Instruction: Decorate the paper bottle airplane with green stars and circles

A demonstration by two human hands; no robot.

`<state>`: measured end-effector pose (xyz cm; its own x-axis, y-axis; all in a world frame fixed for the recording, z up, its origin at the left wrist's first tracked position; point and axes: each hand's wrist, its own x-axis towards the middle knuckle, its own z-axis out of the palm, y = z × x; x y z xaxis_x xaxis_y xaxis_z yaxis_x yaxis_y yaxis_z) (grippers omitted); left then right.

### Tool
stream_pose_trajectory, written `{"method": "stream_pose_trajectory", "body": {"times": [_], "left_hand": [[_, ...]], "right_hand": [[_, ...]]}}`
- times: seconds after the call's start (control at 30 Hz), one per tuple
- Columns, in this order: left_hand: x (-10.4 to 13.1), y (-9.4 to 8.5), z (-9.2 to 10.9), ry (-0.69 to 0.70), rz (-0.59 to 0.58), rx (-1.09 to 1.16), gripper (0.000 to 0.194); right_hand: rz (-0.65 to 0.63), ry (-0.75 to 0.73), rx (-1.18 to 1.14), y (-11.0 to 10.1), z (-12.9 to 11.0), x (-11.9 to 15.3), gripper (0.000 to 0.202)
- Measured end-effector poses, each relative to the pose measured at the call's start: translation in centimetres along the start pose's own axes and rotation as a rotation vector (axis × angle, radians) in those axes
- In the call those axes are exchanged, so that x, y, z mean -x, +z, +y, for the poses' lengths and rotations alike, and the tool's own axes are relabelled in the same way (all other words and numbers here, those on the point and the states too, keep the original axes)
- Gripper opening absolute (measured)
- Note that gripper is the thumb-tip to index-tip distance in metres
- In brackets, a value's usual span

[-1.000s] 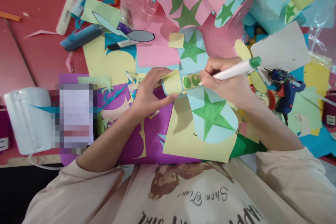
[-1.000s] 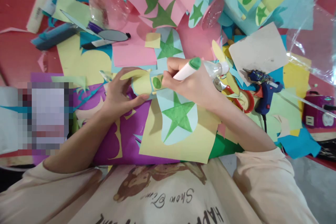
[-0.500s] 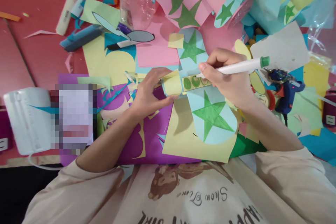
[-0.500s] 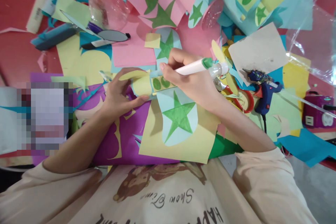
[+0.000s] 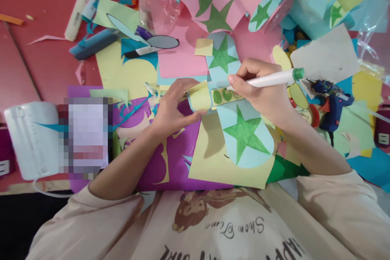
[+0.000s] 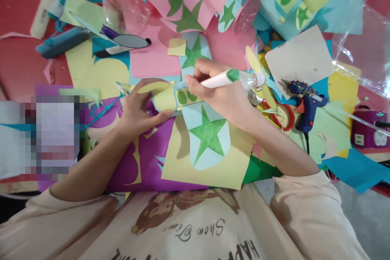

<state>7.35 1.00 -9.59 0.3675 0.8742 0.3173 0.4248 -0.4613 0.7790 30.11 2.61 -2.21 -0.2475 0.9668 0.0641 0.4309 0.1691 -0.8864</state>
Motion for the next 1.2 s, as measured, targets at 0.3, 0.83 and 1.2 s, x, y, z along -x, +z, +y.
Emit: {"method": "stream_pose_trajectory", "body": {"times": [0.3, 0.83, 1.2], "left_hand": [[0.01, 0.00, 0.05, 0.003, -0.007, -0.031, 0.046], [-0.07, -0.03, 0.20, -0.018, -0.018, -0.032, 0.045], [0.03, -0.04, 0.17, -0.025, -0.020, -0.022, 0.047]], "right_hand": [[0.003, 0.008, 0.024, -0.09, 0.00, 0.05, 0.034], [0.001, 0.028, 0.035, -0.09, -0.14, -0.12, 0.038], [-0.012, 0.012, 0.020, -0.12, 0.02, -0.23, 0.042]]}}
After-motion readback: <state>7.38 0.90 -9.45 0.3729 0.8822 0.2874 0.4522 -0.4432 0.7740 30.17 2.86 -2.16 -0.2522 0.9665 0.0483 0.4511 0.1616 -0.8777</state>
